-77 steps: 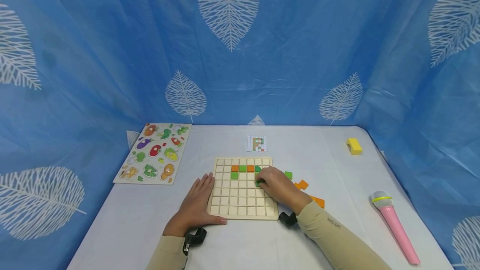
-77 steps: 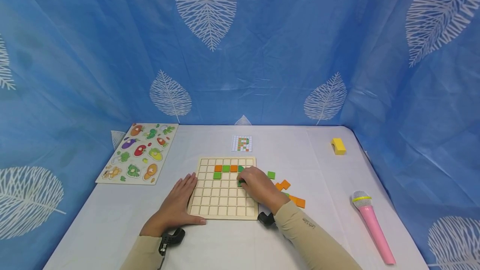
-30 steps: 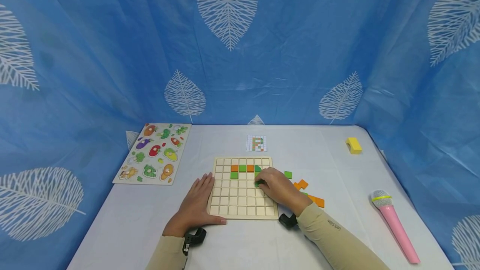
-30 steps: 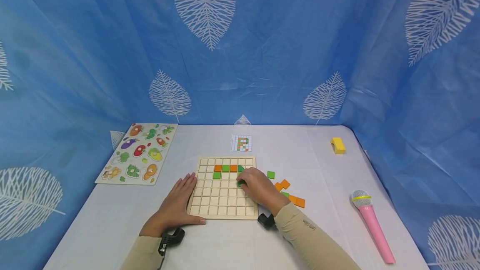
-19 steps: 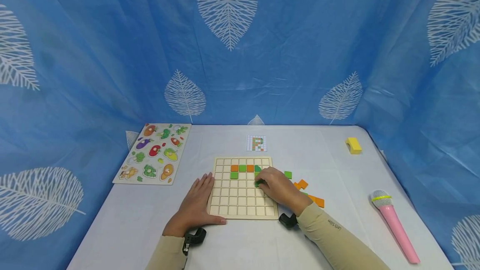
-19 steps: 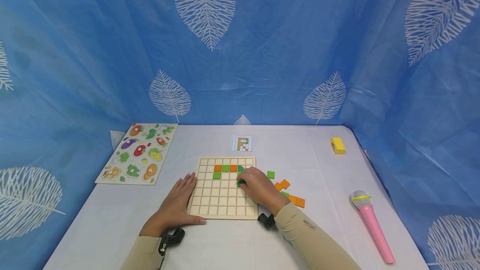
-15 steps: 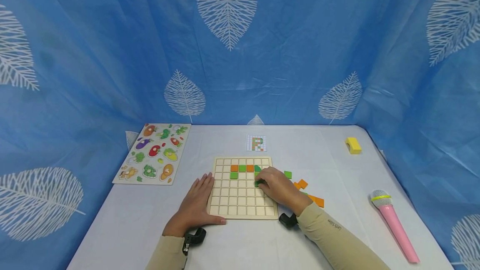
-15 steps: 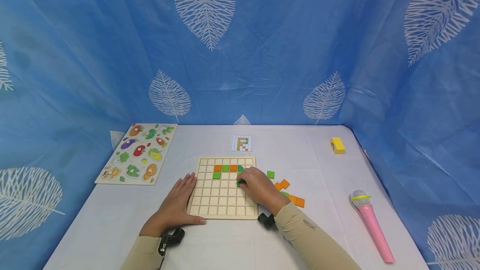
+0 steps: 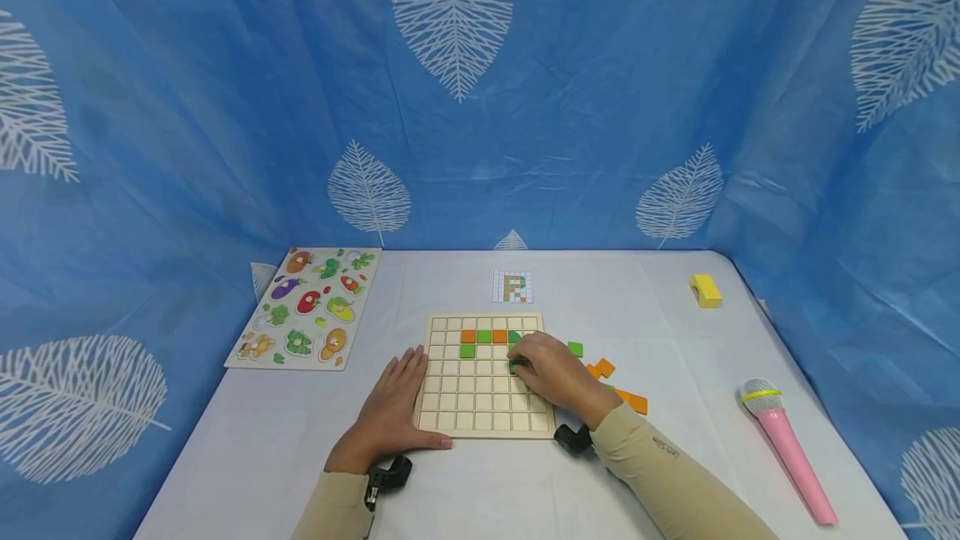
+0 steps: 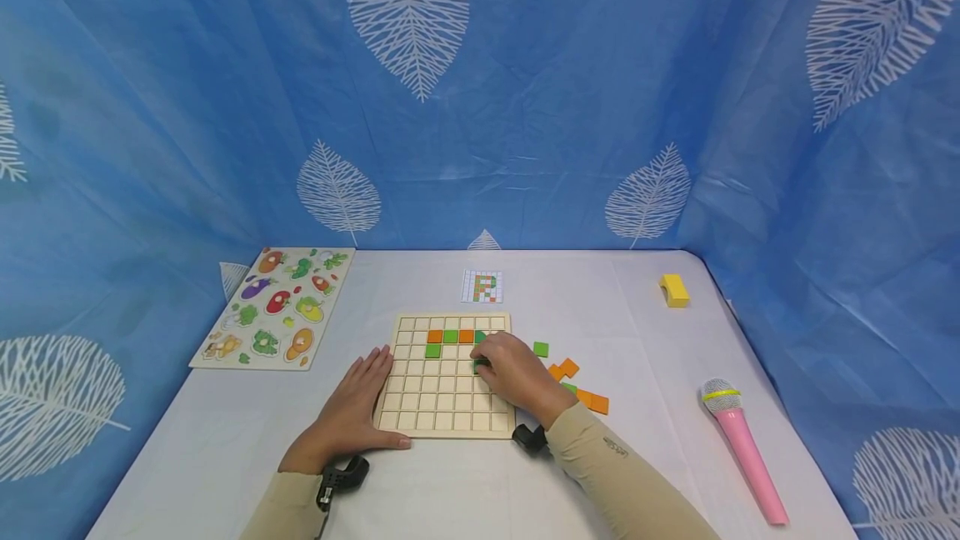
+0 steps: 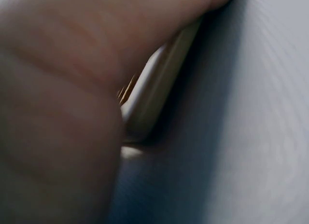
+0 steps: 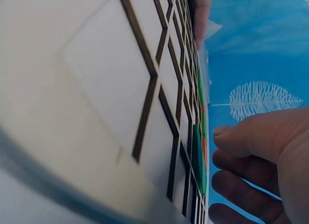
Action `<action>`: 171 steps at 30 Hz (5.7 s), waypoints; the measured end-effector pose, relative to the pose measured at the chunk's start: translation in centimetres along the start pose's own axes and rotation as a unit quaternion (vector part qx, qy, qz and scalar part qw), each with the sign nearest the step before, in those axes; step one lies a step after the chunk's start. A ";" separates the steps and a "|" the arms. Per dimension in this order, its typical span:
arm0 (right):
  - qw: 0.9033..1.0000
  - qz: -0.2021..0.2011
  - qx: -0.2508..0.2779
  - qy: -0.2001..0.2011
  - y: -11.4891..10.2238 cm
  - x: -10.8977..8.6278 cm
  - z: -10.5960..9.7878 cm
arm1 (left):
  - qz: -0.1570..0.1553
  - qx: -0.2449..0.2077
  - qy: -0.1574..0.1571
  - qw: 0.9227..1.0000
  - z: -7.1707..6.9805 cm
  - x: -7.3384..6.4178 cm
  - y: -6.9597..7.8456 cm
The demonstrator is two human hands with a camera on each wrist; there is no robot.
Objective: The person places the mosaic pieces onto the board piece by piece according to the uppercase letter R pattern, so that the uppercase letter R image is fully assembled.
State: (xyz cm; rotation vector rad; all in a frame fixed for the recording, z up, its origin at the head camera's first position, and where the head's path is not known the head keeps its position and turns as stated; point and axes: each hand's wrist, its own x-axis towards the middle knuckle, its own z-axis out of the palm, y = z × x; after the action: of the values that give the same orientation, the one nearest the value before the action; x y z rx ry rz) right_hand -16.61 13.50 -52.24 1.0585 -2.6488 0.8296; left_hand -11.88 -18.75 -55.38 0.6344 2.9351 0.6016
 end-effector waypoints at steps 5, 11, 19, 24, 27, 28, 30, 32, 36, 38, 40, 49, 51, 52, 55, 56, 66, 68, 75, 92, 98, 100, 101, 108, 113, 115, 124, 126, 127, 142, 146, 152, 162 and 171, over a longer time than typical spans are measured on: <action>1.000 0.000 -0.002 -0.004 0.1 0.2 0.1 | 0.001 -0.001 0.007 1.000 0.1 0.0 0.0; 1.000 0.008 -0.007 0.001 0.6 0.2 -0.6 | 0.001 -0.004 0.018 1.000 0.1 0.0 -0.1; 0.997 0.077 -0.007 -0.005 2.1 -1.0 -2.5 | 0.002 0.002 0.021 1.000 0.3 0.1 -0.1; 0.992 0.121 -0.021 -0.013 4.2 -2.5 -4.3 | -0.001 0.001 0.017 1.000 0.3 0.1 0.0; 0.989 0.147 -0.024 -0.011 5.4 -3.7 -5.8 | -0.001 0.002 0.017 1.000 0.2 0.1 -0.1; 0.987 0.158 -0.026 -0.010 5.8 -4.2 -6.2 | 0.001 0.003 0.020 1.000 0.2 0.1 -0.1; 0.983 0.182 -0.031 -0.009 6.5 -5.1 -7.1 | 0.002 0.005 0.020 1.000 0.3 0.1 -0.1; 0.979 0.202 -0.036 -0.009 7.1 -5.8 -7.8 | 0.000 0.005 0.017 1.000 0.3 0.1 -0.1; 0.972 0.229 -0.047 -0.016 8.0 -6.9 -8.7 | -0.009 0.002 0.006 1.000 0.2 0.1 -0.1; 0.970 0.235 -0.052 -0.017 8.3 -7.4 -8.9 | -0.011 0.002 0.001 1.000 0.2 0.1 0.0; 0.970 0.238 -0.056 -0.015 8.5 -7.7 -9.1 | -0.011 0.002 0.001 1.000 0.1 0.2 0.1; 0.969 0.241 -0.060 -0.009 8.9 -8.5 -9.5 | -0.009 0.000 0.006 1.000 0.2 0.2 -0.1; 0.969 0.239 -0.058 -0.008 9.0 -8.6 -9.5 | -0.008 0.000 0.010 1.000 0.3 0.2 -0.1; 0.970 0.237 -0.057 -0.007 9.0 -8.6 -9.5 | -0.008 0.001 0.010 1.000 0.3 0.2 -0.1; 0.972 0.228 -0.052 -0.005 9.0 -8.8 -9.5 | -0.012 0.006 0.007 1.000 0.4 0.3 -0.1; 0.973 0.225 -0.051 -0.004 9.0 -8.8 -9.5 | -0.013 0.008 0.005 1.000 0.4 0.3 -0.1; 0.977 0.211 -0.040 -0.004 8.6 -8.9 -9.5 | -0.006 0.004 0.001 1.000 0.3 0.3 -0.2; 0.977 0.211 -0.040 -0.006 8.5 -8.8 -9.5 | -0.006 0.001 0.000 1.000 0.2 0.3 -0.1; 0.974 0.223 -0.036 -0.017 8.0 -8.6 -9.4 | -0.005 0.003 0.001 1.000 0.2 0.3 -0.2; 0.971 0.236 -0.034 -0.028 8.0 -8.5 -9.0 | -0.003 0.009 0.008 1.000 0.2 0.1 0.0; 0.972 0.230 -0.036 -0.024 8.0 -8.5 -8.8 | -0.001 0.003 0.010 1.000 0.1 0.1 0.1; 0.972 0.229 -0.037 -0.024 7.9 -8.5 -8.7 | -0.002 0.003 0.009 1.000 0.1 0.1 0.1; 0.972 0.229 -0.038 -0.023 7.9 -8.5 -8.7 | -0.002 0.003 0.008 1.000 0.1 0.1 0.1; 0.973 0.226 -0.037 -0.029 7.8 -8.3 -8.7 | -0.004 0.006 0.009 1.000 0.1 0.1 0.2; 0.972 0.229 -0.039 -0.033 7.7 -8.2 -8.7 | -0.005 0.010 0.010 1.000 -0.1 0.1 0.4; 0.972 0.228 -0.038 -0.034 7.7 -8.2 -8.7 | -0.005 0.012 0.010 1.000 -0.2 0.1 0.4; 0.973 0.225 -0.035 -0.039 7.6 -8.1 -8.6 | 0.000 0.011 0.011 1.000 -0.2 0.1 0.4; 0.973 0.225 -0.033 -0.038 7.6 -8.0 -8.5 | 0.000 0.013 0.011 1.000 -0.1 0.1 0.3; 0.973 0.224 -0.032 -0.038 7.6 -8.0 -8.5 | 0.000 0.013 0.010 1.000 -0.1 0.1 0.3; 0.978 0.202 -0.030 -0.036 7.9 -8.2 -8.3 | 0.001 0.015 0.004 1.000 0.0 0.1 0.1; 0.980 0.196 -0.029 -0.034 7.9 -8.3 -8.3 | 0.001 0.015 0.003 1.000 0.0 0.1 0.1; 0.980 0.196 -0.028 -0.034 7.8 -8.3 -8.2 | 0.000 0.011 0.009 1.000 0.1 0.1 0.1; 0.974 0.218 -0.029 -0.051 7.7 -8.2 -8.1 | 0.001 0.010 0.012 1.000 0.1 0.0 0.1; 0.976 0.209 -0.030 -0.049 7.7 -8.1 -8.1 | -0.004 0.011 0.007 1.000 0.0 0.1 0.2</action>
State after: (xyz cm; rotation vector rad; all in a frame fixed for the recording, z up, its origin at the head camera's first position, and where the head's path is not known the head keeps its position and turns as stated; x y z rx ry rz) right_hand -16.22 27.29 -51.64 0.5424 -3.0126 0.7762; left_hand -11.86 -18.52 -55.29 0.6239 2.9600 0.5773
